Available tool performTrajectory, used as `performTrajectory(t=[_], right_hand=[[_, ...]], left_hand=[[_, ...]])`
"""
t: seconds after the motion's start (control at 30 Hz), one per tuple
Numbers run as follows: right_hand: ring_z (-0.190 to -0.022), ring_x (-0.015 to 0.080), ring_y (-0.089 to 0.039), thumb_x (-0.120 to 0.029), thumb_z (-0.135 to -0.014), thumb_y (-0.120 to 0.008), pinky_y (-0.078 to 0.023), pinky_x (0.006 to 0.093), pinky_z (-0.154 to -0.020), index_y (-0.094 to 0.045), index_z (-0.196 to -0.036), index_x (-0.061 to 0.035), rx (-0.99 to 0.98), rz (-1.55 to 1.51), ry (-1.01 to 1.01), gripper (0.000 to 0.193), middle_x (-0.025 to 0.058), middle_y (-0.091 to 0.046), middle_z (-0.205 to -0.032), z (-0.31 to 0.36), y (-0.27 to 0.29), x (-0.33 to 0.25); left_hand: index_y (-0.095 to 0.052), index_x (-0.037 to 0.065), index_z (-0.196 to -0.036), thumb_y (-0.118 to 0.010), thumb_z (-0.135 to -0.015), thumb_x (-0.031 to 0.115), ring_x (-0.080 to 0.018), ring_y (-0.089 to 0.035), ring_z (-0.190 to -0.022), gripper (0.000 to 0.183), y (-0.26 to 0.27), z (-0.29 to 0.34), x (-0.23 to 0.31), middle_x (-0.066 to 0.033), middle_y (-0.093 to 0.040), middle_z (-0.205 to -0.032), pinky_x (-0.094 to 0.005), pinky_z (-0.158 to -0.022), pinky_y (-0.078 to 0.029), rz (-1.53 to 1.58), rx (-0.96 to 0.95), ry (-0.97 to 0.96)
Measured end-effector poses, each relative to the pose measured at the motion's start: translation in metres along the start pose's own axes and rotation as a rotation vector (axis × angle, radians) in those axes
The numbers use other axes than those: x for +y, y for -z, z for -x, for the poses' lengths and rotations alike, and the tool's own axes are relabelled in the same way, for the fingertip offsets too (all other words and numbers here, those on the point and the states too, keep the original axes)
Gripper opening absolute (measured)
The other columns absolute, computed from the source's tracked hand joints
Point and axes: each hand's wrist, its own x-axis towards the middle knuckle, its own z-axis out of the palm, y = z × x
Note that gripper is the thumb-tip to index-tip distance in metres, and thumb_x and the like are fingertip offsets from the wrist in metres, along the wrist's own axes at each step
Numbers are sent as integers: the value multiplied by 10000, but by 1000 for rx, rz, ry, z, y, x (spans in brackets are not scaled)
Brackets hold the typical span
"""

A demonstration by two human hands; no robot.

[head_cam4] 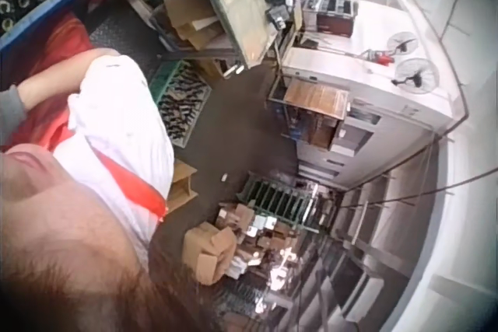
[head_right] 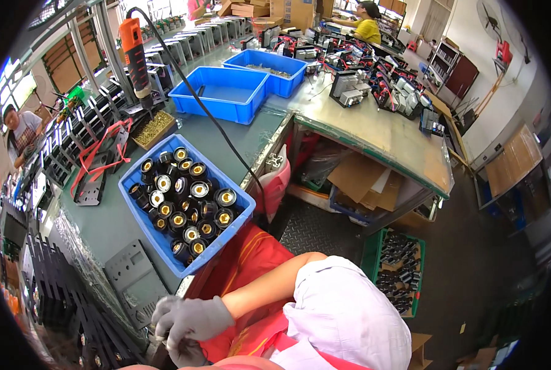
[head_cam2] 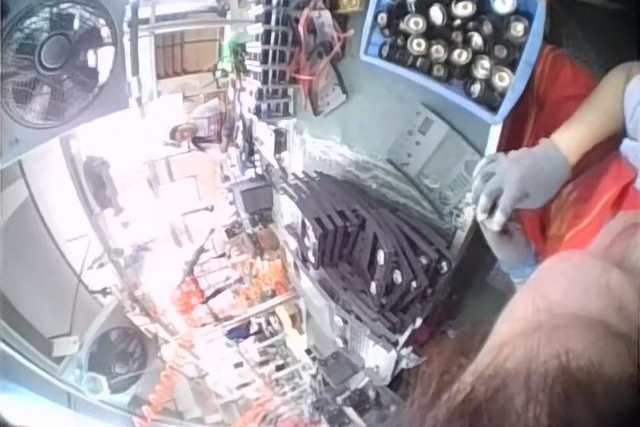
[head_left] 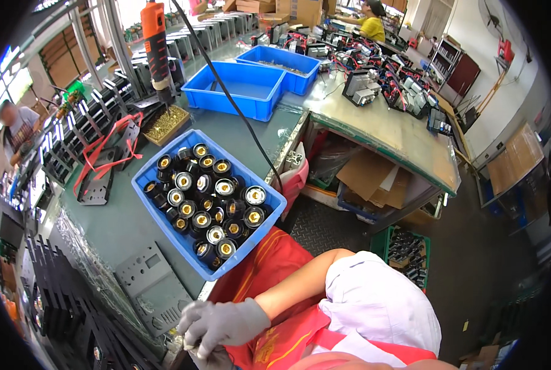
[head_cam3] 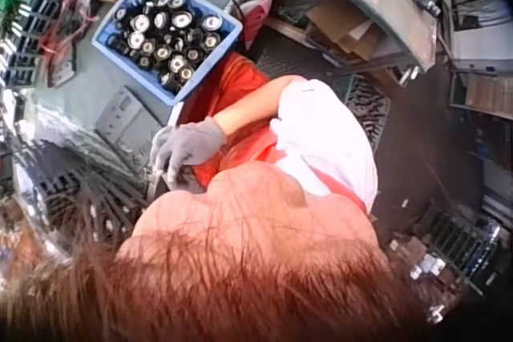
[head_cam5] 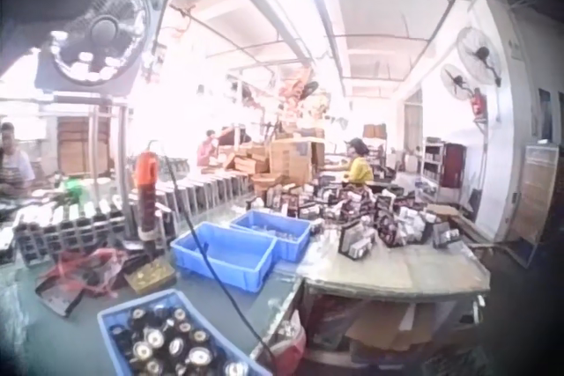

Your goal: The person inserts small cylindrical components into holes on a black metal plate and secures them by hand-tightening nuts. They repeat this process for multiple plates, stacking the completed units on the table. The person also handles a blue bin containing the cylindrical components.

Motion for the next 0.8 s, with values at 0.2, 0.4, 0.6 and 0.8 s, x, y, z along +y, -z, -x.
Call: performTrajectory(t=[0.2, 0.4, 0.6, 0.8], right_hand=[[-1075, 259, -571, -153, -857, -634, -412, 428, -943, -711, -899, -145, -90, -235, -68, 88, 20, -658, -1046, -9, -13, -14], [-1007, 298, -616, -143, -831, -691, -484, 405, -863, -658, -962, -120, 87, -9, -364, 137, 66, -674, -1054, -8, 20, 26], [-956, 252, -587, -251, -759, -733, -436, 403, -860, -637, -860, -159, -147, 123, -239, 167, 35, -603, -1023, -9, -21, -4], [-971, 251, -594, -248, -782, -726, -444, 421, -868, -642, -866, -158, -90, 81, -209, 149, 12, -637, -991, 4, -23, 11]], left_hand=[[-545, -26, -1189, -465, -1027, 196, -205, -568, -1101, 286, -4, 21, 12, -127, -589, -1179, -374, -934, -491, -297, 234, 125], [-536, -26, -1218, -467, -1025, 196, -205, -558, -1121, 303, 8, 23, 13, -135, -581, -1195, -372, -939, -486, -182, 207, 176], [-524, -23, -1252, -468, -1024, 201, -207, -548, -1140, 325, 19, 23, 13, -142, -572, -1214, -367, -946, -480, 347, 77, 291], [-511, -20, -1281, -465, -1026, 214, -211, -543, -1152, 349, 24, 21, 11, -145, -564, -1231, -369, -958, -472, 561, -17, 377]])
